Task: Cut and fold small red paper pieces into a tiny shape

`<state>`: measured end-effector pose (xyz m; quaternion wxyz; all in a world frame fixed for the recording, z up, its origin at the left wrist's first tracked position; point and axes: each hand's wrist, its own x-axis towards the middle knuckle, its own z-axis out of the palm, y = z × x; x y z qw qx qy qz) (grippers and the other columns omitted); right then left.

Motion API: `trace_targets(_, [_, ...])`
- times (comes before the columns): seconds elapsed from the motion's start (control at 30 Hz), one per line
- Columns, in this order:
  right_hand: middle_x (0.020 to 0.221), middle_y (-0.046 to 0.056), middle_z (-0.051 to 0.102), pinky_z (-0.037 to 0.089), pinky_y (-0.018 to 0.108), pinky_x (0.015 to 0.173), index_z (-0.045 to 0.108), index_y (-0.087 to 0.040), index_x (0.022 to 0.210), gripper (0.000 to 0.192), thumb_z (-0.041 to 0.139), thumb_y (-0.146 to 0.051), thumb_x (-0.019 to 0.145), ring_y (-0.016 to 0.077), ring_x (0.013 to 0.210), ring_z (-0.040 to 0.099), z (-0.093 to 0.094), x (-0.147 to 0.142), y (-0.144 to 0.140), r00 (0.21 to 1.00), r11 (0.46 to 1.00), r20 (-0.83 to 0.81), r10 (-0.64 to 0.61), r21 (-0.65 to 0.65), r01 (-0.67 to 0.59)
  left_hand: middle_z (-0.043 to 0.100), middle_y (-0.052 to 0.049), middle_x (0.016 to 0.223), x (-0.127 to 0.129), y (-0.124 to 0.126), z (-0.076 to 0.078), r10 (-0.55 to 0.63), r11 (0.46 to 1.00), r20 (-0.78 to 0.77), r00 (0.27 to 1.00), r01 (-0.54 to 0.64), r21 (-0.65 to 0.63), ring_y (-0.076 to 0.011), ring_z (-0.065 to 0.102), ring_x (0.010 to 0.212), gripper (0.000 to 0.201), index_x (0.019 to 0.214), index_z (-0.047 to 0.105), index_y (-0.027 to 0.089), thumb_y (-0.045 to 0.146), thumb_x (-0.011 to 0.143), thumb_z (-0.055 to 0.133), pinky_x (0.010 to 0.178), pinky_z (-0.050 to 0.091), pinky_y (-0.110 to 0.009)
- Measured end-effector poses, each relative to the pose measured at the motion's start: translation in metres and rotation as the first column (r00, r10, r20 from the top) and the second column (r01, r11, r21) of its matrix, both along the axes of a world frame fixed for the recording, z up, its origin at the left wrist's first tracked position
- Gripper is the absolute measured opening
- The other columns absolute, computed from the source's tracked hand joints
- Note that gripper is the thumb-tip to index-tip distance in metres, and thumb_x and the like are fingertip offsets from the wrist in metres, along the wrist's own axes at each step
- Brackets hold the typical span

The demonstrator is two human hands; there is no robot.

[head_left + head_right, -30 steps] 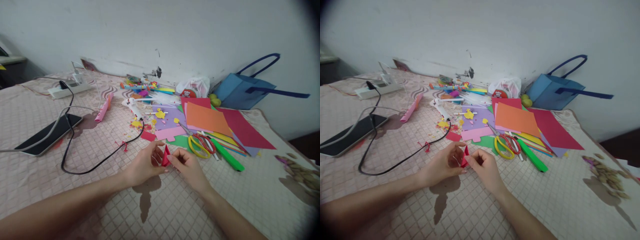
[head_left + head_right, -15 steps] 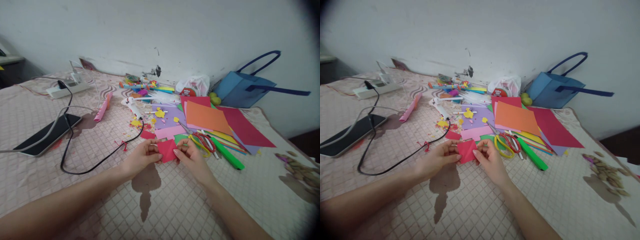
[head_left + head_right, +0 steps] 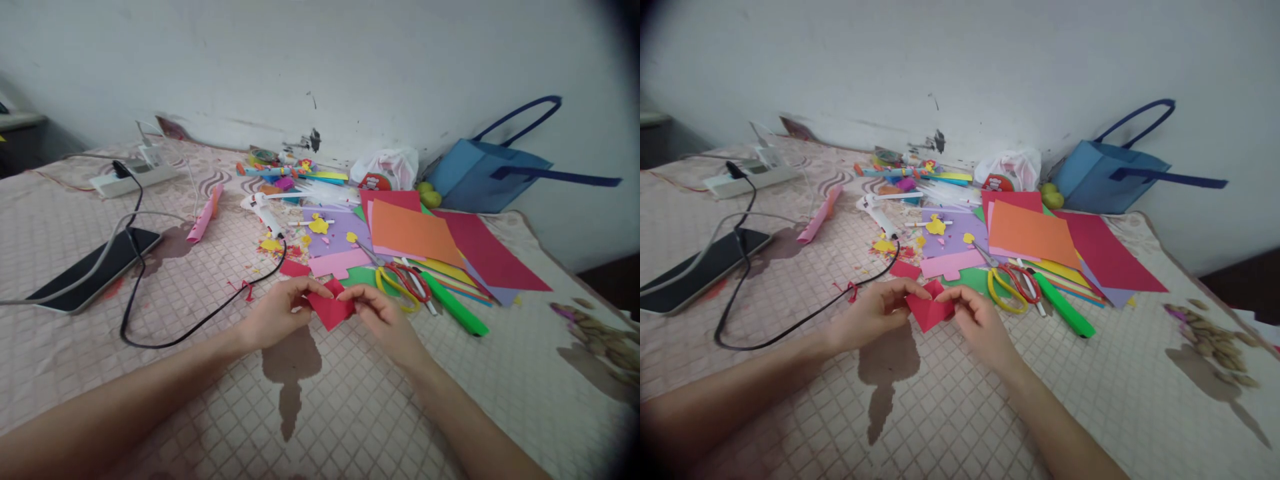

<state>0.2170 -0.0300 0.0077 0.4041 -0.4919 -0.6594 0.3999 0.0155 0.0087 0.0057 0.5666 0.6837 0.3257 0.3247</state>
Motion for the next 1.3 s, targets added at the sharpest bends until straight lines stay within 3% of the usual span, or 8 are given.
trace_targets(0.2, [0.094, 0.002, 0.06, 0.047, 0.029, 0.079, 0.057, -0.021, 0.095, 0.017, 0.052, -0.012, 0.08, 0.0149, 0.088, 0.059, -0.002, -0.004, 0.001, 0.99, 0.997, -0.135, 0.048, -0.049, -0.055, 0.065, -0.006, 0.099, 0.002, -0.001, -0.002, 0.036, 0.999, 0.073, 0.997, -0.034, -0.033, -0.0169, 0.062, 0.089, 0.029, 0.097, 0.063, 0.015, 0.006, 0.071, 0.057, 0.082, 0.05, -0.031])
trace_targets(0.43, [0.102, 0.002, 0.056, 0.045, 0.029, 0.086, 0.055, -0.023, 0.1, 0.028, 0.053, -0.005, 0.078, 0.0144, 0.096, 0.056, -0.003, -0.004, 0.0, 0.982, 0.995, -0.163, 0.098, 0.009, -0.097, 0.066, -0.004, 0.096, 0.002, -0.002, -0.003, 0.098, 0.995, 0.069, 0.993, -0.096, -0.027, -0.0149, 0.062, 0.085, 0.024, 0.094, 0.063, 0.016, 0.008, 0.072, 0.06, 0.079, 0.049, -0.027])
trace_targets(0.63, [0.087, 0.001, 0.058, 0.045, 0.027, 0.076, 0.058, -0.021, 0.084, 0.008, 0.064, -0.02, 0.078, 0.0149, 0.083, 0.056, -0.01, -0.005, 0.002, 0.987, 0.999, -0.161, -0.018, 0.03, 0.023, 0.064, -0.004, 0.091, 0.002, -0.003, -0.004, 0.091, 0.995, 0.07, 0.993, -0.094, 0.031, -0.0136, 0.06, 0.084, 0.015, 0.089, 0.063, 0.014, 0.012, 0.075, 0.062, 0.078, 0.047, -0.025])
trace_targets(0.83, [0.072, -0.002, 0.056, 0.042, 0.025, 0.062, 0.057, -0.019, 0.077, 0.014, 0.065, -0.031, 0.077, 0.0127, 0.066, 0.052, -0.017, -0.009, 0.003, 0.964, 0.984, -0.212, -0.161, -0.105, 0.141, 0.061, -0.002, 0.074, 0.003, -0.002, -0.008, 0.156, 0.987, 0.053, 0.986, -0.154, -0.042, -0.0109, 0.056, 0.068, 0.012, 0.077, 0.063, 0.012, 0.025, 0.076, 0.065, 0.064, 0.044, -0.022])
trace_targets(1.03, [0.069, -0.002, 0.054, 0.04, 0.025, 0.06, 0.054, -0.019, 0.072, 0.017, 0.064, -0.031, 0.079, 0.0125, 0.064, 0.05, -0.016, -0.017, -0.002, 0.971, 0.983, -0.18, -0.158, -0.117, 0.138, 0.063, -0.002, 0.075, 0.007, -0.006, -0.01, 0.177, 0.975, 0.119, 0.977, -0.158, -0.153, -0.0109, 0.057, 0.068, 0.018, 0.077, 0.062, 0.012, 0.026, 0.071, 0.071, 0.065, 0.045, -0.023])
trace_targets(1.2, [0.074, -0.003, 0.055, 0.042, 0.025, 0.061, 0.051, -0.021, 0.092, 0.022, 0.065, -0.025, 0.076, 0.0125, 0.065, 0.052, -0.014, -0.022, -0.004, 0.944, 0.976, -0.281, -0.173, -0.175, 0.126, 0.063, -0.002, 0.074, 0.008, -0.008, -0.011, 0.203, 0.966, 0.119, 0.972, -0.18, -0.184, -0.0113, 0.057, 0.068, 0.016, 0.075, 0.06, 0.012, 0.025, 0.072, 0.069, 0.065, 0.045, -0.024])
trace_targets(1.3, [0.075, -0.002, 0.056, 0.042, 0.025, 0.062, 0.052, -0.021, 0.097, 0.023, 0.063, -0.023, 0.077, 0.0125, 0.067, 0.053, -0.013, -0.022, -0.004, 0.945, 0.975, -0.293, -0.143, -0.204, 0.085, 0.063, -0.002, 0.08, 0.009, -0.01, -0.009, 0.213, 0.964, 0.153, 0.965, -0.182, -0.193, -0.0126, 0.059, 0.073, 0.023, 0.086, 0.057, 0.013, 0.022, 0.07, 0.07, 0.069, 0.046, -0.026])
